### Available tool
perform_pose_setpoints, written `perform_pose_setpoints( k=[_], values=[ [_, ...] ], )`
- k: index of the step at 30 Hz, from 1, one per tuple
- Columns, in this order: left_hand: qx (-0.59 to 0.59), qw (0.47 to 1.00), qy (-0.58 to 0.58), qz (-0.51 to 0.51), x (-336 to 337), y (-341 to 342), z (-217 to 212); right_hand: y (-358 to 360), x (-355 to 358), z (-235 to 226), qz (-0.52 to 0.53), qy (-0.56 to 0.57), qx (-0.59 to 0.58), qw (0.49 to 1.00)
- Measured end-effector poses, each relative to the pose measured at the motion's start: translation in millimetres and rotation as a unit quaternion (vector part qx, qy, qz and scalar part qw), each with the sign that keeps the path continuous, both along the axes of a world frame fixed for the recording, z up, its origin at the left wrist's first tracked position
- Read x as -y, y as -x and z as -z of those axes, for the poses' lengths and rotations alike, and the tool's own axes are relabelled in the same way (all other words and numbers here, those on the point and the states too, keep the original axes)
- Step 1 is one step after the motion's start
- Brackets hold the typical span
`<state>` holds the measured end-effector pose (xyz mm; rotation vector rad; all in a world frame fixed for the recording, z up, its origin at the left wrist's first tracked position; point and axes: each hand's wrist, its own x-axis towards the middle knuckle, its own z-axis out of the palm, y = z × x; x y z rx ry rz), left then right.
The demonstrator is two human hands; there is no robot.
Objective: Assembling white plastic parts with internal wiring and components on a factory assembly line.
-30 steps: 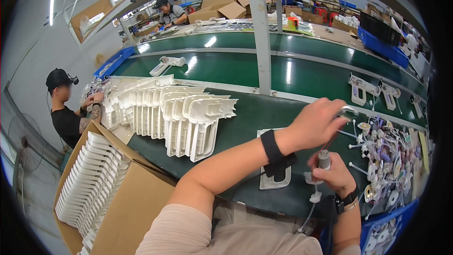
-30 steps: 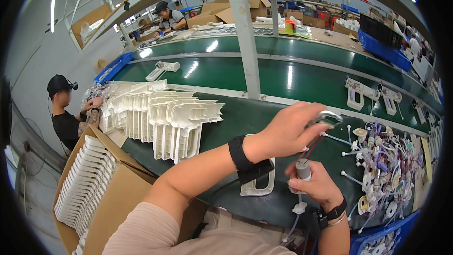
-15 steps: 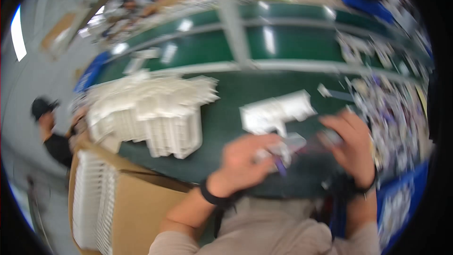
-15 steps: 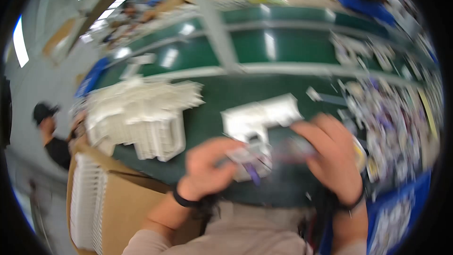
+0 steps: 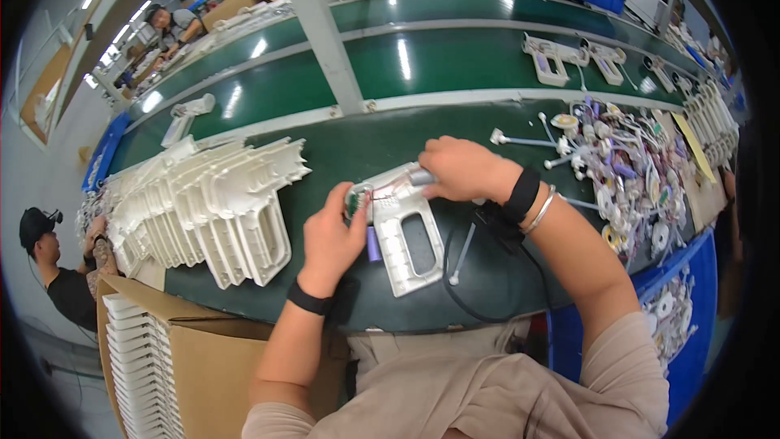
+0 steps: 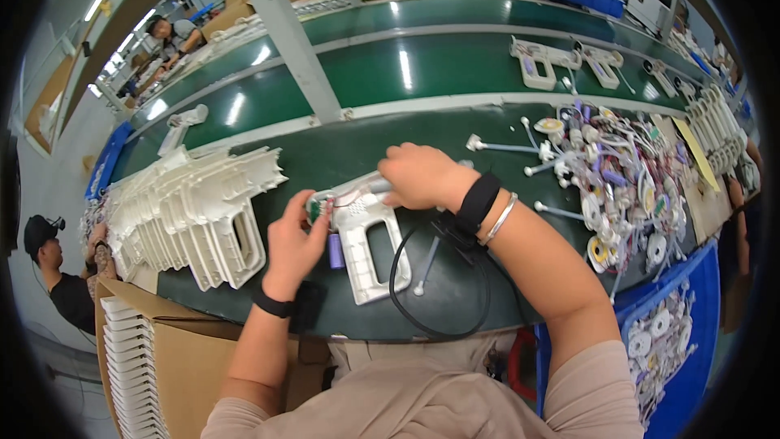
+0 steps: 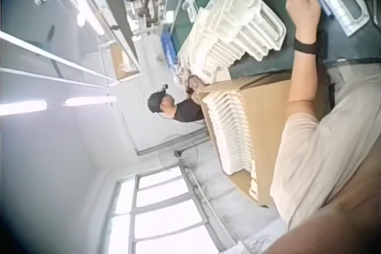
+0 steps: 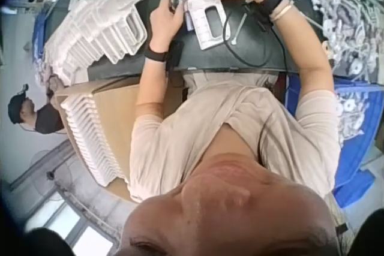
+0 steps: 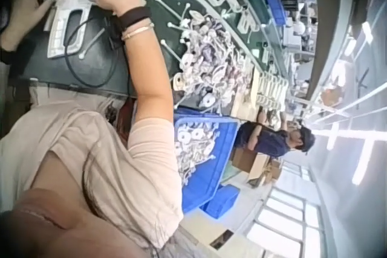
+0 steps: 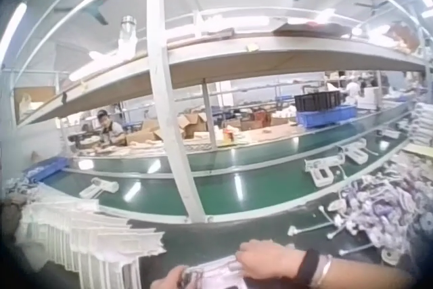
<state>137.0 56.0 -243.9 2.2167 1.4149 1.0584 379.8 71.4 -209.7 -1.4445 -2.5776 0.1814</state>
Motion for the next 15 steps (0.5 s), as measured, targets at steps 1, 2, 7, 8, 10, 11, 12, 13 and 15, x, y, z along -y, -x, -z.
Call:
perform_pose_setpoints(
  k=[1, 2, 7, 8, 10, 11, 12, 13, 15],
  values=[
    [-0.025, 0.999, -0.005, -0.021, -2.2, -2.0, 4.3, 0.6, -7.7, 11.9, -0.004, -0.036, 0.029, 0.999],
    [-0.022, 0.999, -0.042, -0.024, -8.2, -4.2, 15.7, -2.5, -15.0, 28.4, -0.021, -0.053, -0.007, 0.998],
    [-0.114, 0.993, -0.022, -0.016, -5.0, -7.6, 16.3, -12.0, -3.9, 58.3, -0.042, -0.032, -0.103, 0.993],
    [-0.138, 0.990, -0.028, -0.002, -4.4, -6.8, 15.0, -11.6, -1.1, 62.0, -0.029, -0.035, -0.105, 0.993],
    [-0.157, 0.986, -0.053, 0.019, -1.9, -5.5, 18.7, -12.4, 6.4, 63.9, -0.017, -0.029, -0.114, 0.993],
    [-0.159, 0.986, -0.054, 0.020, -1.5, -7.5, 14.3, -13.0, 8.3, 61.1, -0.002, -0.025, -0.122, 0.992],
    [-0.144, 0.985, -0.094, 0.019, 1.8, -9.5, 10.4, -13.1, 13.4, 57.9, -0.001, -0.024, -0.123, 0.992],
    [-0.128, 0.983, -0.131, 0.019, 6.4, -11.5, 6.4, -12.7, 21.4, 53.2, 0.007, -0.060, -0.111, 0.992],
    [-0.099, 0.972, -0.213, 0.032, 14.0, -15.2, -8.0, -12.1, 34.4, 35.0, 0.018, -0.092, -0.099, 0.991]
  ],
)
